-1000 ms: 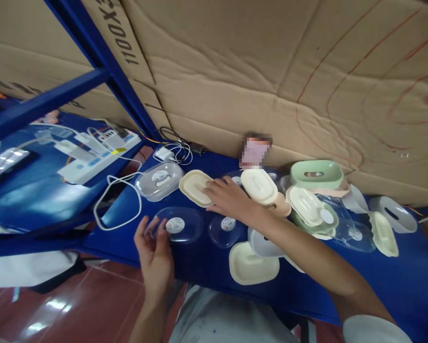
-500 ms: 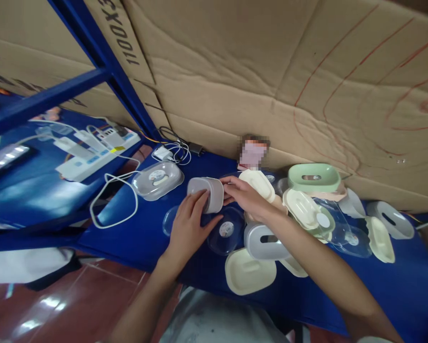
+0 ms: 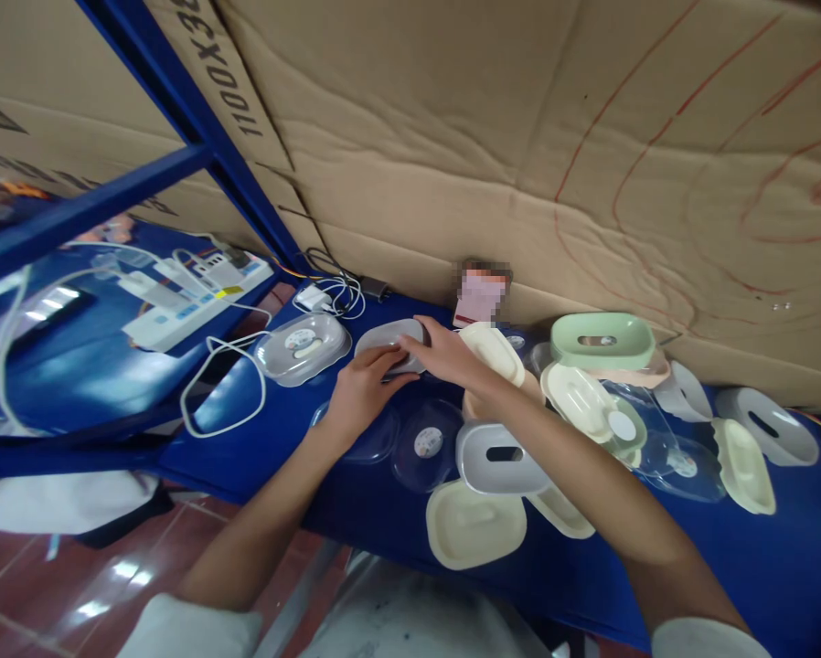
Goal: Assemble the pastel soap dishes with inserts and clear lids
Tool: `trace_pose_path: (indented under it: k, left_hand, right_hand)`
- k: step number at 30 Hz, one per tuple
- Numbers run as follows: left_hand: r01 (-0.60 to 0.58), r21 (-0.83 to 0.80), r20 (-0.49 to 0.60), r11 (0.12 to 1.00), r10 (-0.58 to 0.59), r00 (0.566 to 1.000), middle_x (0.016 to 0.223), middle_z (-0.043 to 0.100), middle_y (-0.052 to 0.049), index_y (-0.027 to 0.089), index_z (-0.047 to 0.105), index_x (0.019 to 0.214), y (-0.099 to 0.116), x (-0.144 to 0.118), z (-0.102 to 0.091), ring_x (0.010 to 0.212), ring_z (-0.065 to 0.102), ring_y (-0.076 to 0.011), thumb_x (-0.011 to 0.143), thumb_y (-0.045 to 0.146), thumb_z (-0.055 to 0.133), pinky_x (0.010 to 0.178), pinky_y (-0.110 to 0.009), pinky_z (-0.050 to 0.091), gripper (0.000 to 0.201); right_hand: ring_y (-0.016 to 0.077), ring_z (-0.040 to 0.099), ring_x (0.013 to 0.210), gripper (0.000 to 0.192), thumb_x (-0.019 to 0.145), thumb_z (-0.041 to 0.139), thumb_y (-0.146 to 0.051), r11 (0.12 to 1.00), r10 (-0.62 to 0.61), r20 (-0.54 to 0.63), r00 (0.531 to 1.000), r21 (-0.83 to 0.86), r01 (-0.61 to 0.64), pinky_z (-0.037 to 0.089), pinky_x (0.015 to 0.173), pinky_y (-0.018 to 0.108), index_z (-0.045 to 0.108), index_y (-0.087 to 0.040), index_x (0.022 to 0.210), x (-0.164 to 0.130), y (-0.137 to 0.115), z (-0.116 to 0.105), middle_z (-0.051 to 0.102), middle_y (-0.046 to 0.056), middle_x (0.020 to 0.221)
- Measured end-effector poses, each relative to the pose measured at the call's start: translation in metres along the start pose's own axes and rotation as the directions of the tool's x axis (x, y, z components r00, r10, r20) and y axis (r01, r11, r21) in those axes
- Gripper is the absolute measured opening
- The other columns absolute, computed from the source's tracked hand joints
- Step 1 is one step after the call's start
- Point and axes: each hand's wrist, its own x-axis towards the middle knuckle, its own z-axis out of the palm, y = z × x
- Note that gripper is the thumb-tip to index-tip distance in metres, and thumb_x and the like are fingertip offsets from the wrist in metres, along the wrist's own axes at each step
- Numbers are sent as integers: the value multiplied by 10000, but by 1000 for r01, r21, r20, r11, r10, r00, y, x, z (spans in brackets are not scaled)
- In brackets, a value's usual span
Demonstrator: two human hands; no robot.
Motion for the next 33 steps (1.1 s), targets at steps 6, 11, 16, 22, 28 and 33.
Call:
trace_pose_path:
  k: [6,11,16,22,28,33]
  left_hand:
    - [32,22,44,999,-33,998,978,832,-86,210,806,1019,-13,15,-4,930,799,-277,969,430,758,910,-401,634,231]
    - [43,14,47,999,-44,998,1071,826,-119,180,778,1170,-17,37,4,1012,793,-297,999,294,663,995,-464,613,236]
    - [13,3,44,1000,-13,999,1540,643,-140,206,631,1454,-9,39,-18,1413,632,-292,1078,314,505,1179,-508,526,410]
    - [100,398,-11,912,-105,994,1619,537,-165,208,593,1501,-33,-3,-95,1507,512,-372,1061,422,550,1255,-589,407,492]
    - [235,567,105,789,-352,930,1682,451,-215,245,450,1639,-67,-30,-112,1502,492,-488,992,496,692,1185,-703,416,734]
    - [247,248,-49,937,-242,969,1550,611,-128,273,610,1509,-70,-36,-104,1410,597,-428,929,713,703,1197,-653,459,734]
  right_hand:
    - [330,344,1637,717,1072,556,-519,985,-111,24,994,-129,113,299,1327,519,395,-156,1670,22,-3,13,396,190,1735]
    - [361,227,1672,703,1095,515,-444,933,-209,-13,978,-302,195,239,1341,580,335,-132,1699,0,2,11,249,208,1793]
    - [366,286,1642,702,1052,604,-295,751,-370,50,928,-571,331,292,1315,599,353,-160,1693,-27,8,9,245,188,1799]
    - [376,326,1628,591,1033,629,-225,564,-451,205,869,-689,455,292,1309,636,489,-157,1604,-31,9,15,260,192,1793]
    - [385,402,1585,544,1029,647,-211,543,-435,283,855,-675,500,316,1306,613,542,-87,1548,-31,-11,22,368,238,1736]
    - [343,386,1602,639,1050,636,-251,744,-476,178,861,-441,502,302,1325,587,426,-183,1649,-37,-27,27,361,170,1757]
